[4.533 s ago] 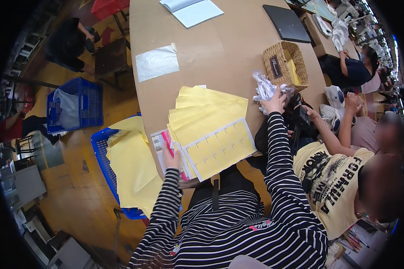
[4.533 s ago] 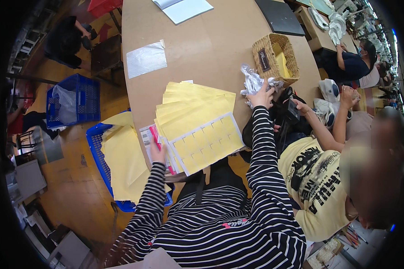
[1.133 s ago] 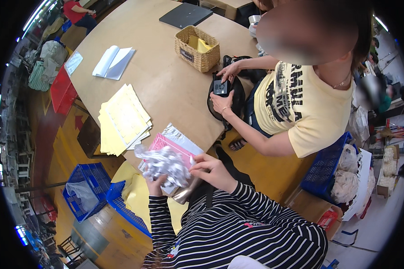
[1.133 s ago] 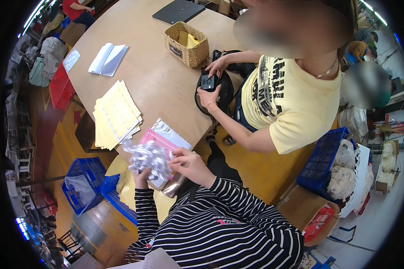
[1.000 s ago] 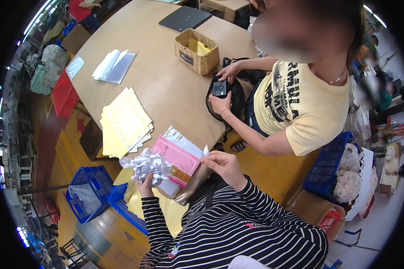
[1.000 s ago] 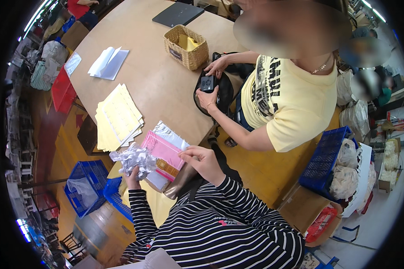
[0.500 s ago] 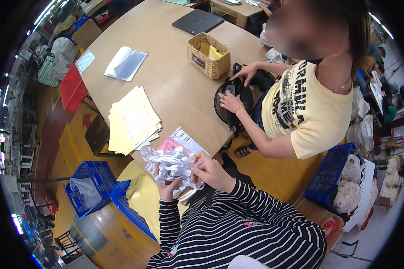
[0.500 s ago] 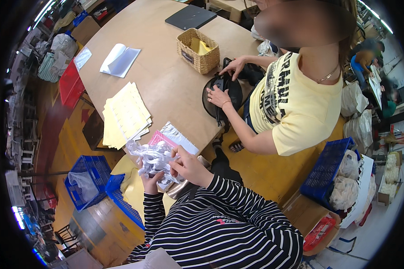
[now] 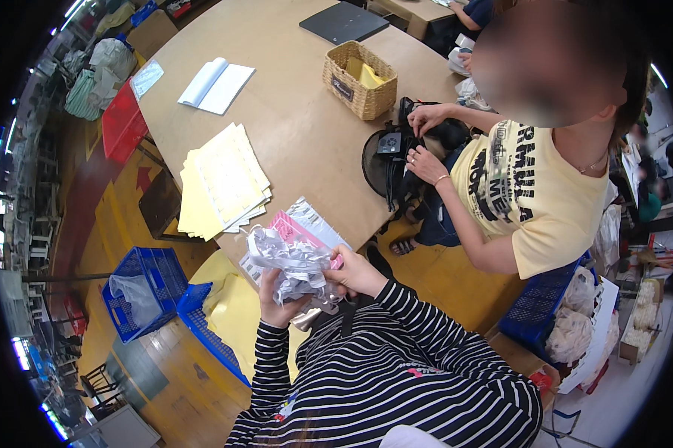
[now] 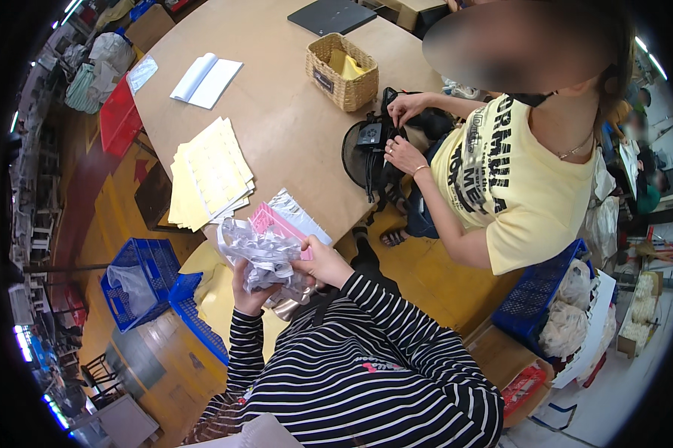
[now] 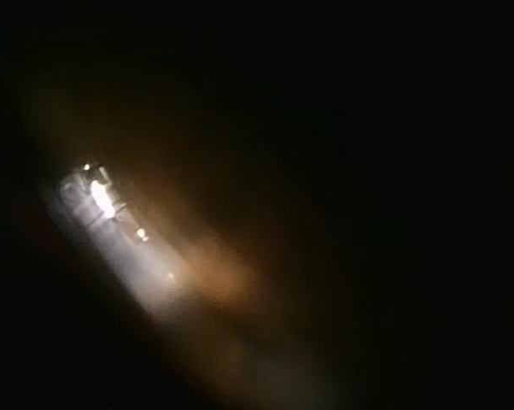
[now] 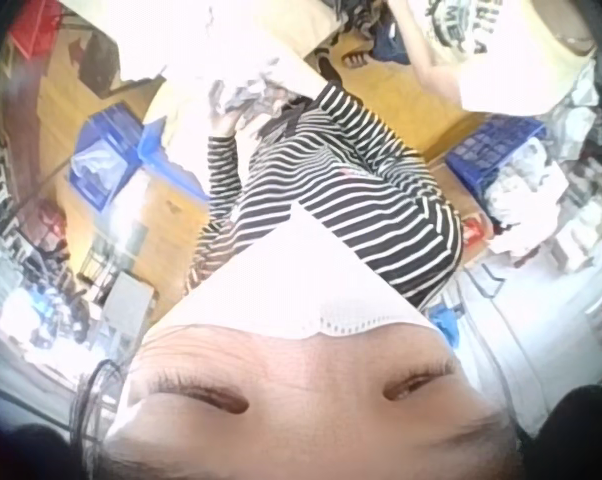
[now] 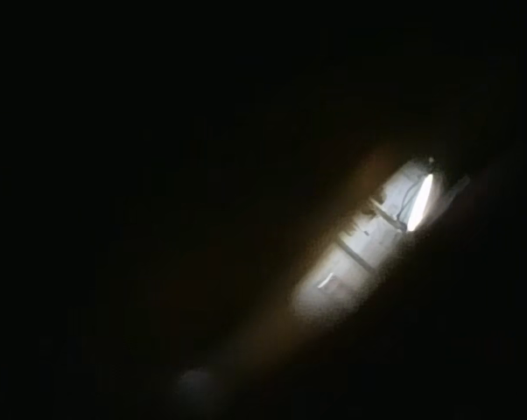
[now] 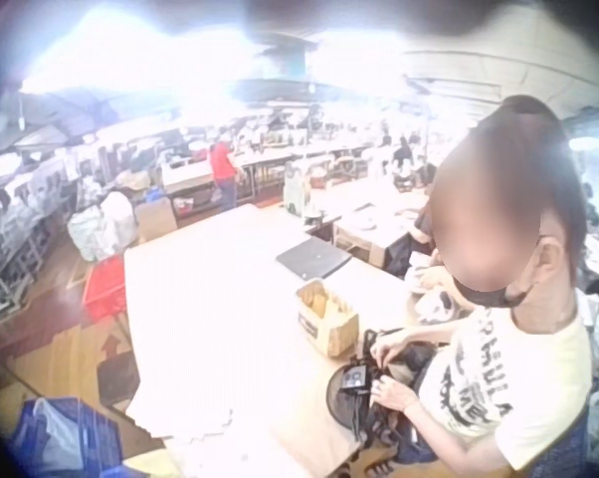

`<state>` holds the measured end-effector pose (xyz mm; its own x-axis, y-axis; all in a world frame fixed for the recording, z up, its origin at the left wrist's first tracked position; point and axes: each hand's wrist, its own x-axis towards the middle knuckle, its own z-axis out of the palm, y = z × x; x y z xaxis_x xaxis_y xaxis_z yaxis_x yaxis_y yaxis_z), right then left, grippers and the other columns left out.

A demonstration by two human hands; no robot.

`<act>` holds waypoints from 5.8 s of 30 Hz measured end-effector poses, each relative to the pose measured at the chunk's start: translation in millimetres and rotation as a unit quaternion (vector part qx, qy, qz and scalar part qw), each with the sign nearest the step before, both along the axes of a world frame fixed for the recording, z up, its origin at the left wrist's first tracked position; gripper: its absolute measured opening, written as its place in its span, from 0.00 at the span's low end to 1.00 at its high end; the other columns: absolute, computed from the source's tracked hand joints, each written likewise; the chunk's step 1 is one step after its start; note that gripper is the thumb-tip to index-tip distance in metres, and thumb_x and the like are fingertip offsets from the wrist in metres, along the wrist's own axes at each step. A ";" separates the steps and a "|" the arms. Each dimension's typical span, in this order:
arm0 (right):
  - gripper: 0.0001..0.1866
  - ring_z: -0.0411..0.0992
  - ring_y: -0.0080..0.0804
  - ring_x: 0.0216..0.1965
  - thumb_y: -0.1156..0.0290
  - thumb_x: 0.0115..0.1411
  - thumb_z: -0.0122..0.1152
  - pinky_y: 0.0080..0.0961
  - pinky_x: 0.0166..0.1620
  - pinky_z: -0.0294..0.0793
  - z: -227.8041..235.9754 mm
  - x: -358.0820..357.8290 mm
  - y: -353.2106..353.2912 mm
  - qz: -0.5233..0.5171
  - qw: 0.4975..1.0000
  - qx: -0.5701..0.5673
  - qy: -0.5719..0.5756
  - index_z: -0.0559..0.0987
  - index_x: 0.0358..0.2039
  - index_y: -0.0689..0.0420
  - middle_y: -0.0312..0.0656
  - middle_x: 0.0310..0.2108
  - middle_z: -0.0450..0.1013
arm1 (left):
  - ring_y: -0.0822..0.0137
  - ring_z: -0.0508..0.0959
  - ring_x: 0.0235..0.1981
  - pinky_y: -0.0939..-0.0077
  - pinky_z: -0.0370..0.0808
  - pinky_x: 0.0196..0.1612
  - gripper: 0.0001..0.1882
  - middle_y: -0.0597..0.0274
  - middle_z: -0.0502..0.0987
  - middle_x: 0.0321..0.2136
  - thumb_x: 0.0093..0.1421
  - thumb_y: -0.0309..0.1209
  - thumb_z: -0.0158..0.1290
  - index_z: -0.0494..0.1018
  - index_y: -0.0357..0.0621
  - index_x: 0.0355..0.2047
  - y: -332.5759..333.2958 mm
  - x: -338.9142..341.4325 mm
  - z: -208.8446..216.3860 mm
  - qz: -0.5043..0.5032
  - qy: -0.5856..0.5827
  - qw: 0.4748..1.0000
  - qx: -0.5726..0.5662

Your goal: The person repeatedly picks yellow paper sheets and white ribbons, places the ribbons on the sheets, and stacks them in a blue basket. The person also handles a black bag and a power adapter, placing them on the table.

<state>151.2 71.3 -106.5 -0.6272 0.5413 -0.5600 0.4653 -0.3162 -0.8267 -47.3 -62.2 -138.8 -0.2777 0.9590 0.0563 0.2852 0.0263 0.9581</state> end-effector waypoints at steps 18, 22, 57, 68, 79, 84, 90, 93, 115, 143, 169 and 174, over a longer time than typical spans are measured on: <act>0.08 0.68 0.15 0.28 0.73 0.63 0.58 0.12 0.33 0.67 -56.7 32.1 62.8 -0.346 0.932 -0.024 0.102 0.79 0.37 0.65 0.32 0.28 0.73 | 0.58 0.71 0.51 0.66 0.71 0.53 0.48 0.51 0.68 0.49 0.38 0.23 0.68 0.54 0.38 0.58 225.2 -94.6 -44.3 0.127 -0.096 0.987 -0.010; 0.07 0.72 0.20 0.31 0.76 0.62 0.58 0.16 0.36 0.70 -32.8 55.5 78.5 -0.310 0.947 0.087 0.018 0.79 0.37 0.67 0.36 0.28 0.74 | 0.54 0.69 0.54 0.65 0.66 0.58 0.50 0.49 0.67 0.51 0.38 0.38 0.72 0.56 0.40 0.58 344.0 -122.0 -81.2 0.111 -0.013 0.993 -0.026; 0.23 0.74 0.42 0.43 0.61 0.58 0.64 0.32 0.47 0.71 -144.9 82.5 261.2 -0.203 0.913 0.208 -0.286 0.69 0.43 0.67 0.57 0.40 0.75 | 0.54 0.81 0.31 0.70 0.75 0.36 0.12 0.44 0.79 0.29 0.58 0.22 0.49 0.75 0.34 0.42 280.6 72.9 -147.9 0.147 -0.014 0.968 -0.202; 0.11 0.75 0.26 0.32 0.71 0.59 0.62 0.25 0.38 0.74 -108.3 49.3 245.6 -0.108 0.926 0.283 -0.227 0.78 0.38 0.66 0.46 0.35 0.77 | 0.51 0.77 0.35 0.63 0.73 0.38 0.07 0.52 0.76 0.31 0.57 0.24 0.53 0.75 0.40 0.37 280.9 28.5 -114.7 0.222 0.218 0.944 -0.108; 0.43 0.67 0.47 0.55 0.75 0.40 0.73 0.35 0.57 0.69 -144.3 -8.1 314.8 0.266 0.884 0.383 -0.044 0.66 0.59 0.56 0.47 0.60 0.63 | 0.75 0.79 0.27 0.85 0.76 0.34 0.09 0.59 0.81 0.28 0.58 0.23 0.57 0.78 0.28 0.37 286.8 64.7 -160.5 0.245 -0.375 0.849 -0.281; 0.44 0.66 0.49 0.57 0.76 0.37 0.74 0.35 0.57 0.69 -155.2 -11.5 319.1 0.266 0.895 0.357 -0.034 0.67 0.58 0.57 0.48 0.59 0.63 | 0.75 0.78 0.26 0.85 0.76 0.32 0.08 0.58 0.81 0.27 0.56 0.21 0.59 0.79 0.28 0.36 288.3 67.0 -170.1 0.276 -0.382 0.837 -0.278; 0.43 0.67 0.48 0.55 0.78 0.38 0.73 0.34 0.56 0.70 -149.9 -15.6 315.3 0.277 0.884 0.377 -0.023 0.67 0.58 0.57 0.48 0.58 0.65 | 0.77 0.77 0.27 0.86 0.74 0.33 0.09 0.61 0.80 0.28 0.57 0.22 0.58 0.78 0.30 0.37 286.5 72.7 -171.3 0.289 -0.379 0.834 -0.278; 0.36 0.69 0.46 0.51 0.76 0.42 0.71 0.32 0.52 0.71 -141.5 -9.0 326.3 0.256 0.919 0.300 0.006 0.70 0.55 0.57 0.46 0.54 0.68 | 0.75 0.79 0.29 0.85 0.76 0.36 0.10 0.60 0.80 0.31 0.58 0.23 0.58 0.77 0.30 0.40 280.1 64.2 -171.5 0.254 -0.421 0.824 -0.282; 0.09 0.69 0.44 0.36 0.79 0.51 0.60 0.34 0.40 0.70 -184.8 6.2 358.0 0.333 0.852 0.402 0.022 0.77 0.35 0.65 0.45 0.30 0.69 | 0.77 0.78 0.28 0.85 0.76 0.35 0.09 0.60 0.81 0.29 0.57 0.22 0.58 0.79 0.30 0.39 281.5 50.1 -170.7 0.236 -0.376 0.844 -0.299; 0.27 0.57 0.44 0.65 0.68 0.63 0.54 0.43 0.66 0.52 -142.1 -4.3 320.4 0.203 0.850 0.477 -0.088 0.65 0.63 0.54 0.43 0.63 0.61 | 0.75 0.80 0.31 0.85 0.77 0.38 0.11 0.58 0.81 0.31 0.59 0.23 0.57 0.77 0.29 0.41 283.2 59.0 -175.2 0.214 -0.426 0.836 -0.271; 0.36 0.53 0.35 0.67 0.51 0.59 0.55 0.41 0.68 0.48 -164.4 -45.2 281.8 0.372 0.748 0.543 -0.082 0.61 0.64 0.54 0.40 0.68 0.54 | 0.72 0.80 0.36 0.82 0.78 0.42 0.11 0.56 0.81 0.34 0.61 0.23 0.53 0.76 0.28 0.42 281.5 60.3 -176.3 0.207 -0.413 0.847 -0.261; 0.44 0.58 0.36 0.64 0.60 0.43 0.72 0.45 0.66 0.51 -141.1 -41.0 296.4 0.391 0.791 0.467 -0.063 0.65 0.62 0.46 0.40 0.65 0.57 | 0.72 0.82 0.28 0.79 0.78 0.35 0.10 0.53 0.82 0.30 0.59 0.25 0.54 0.78 0.33 0.40 270.2 50.1 -165.7 0.189 -0.256 0.913 -0.256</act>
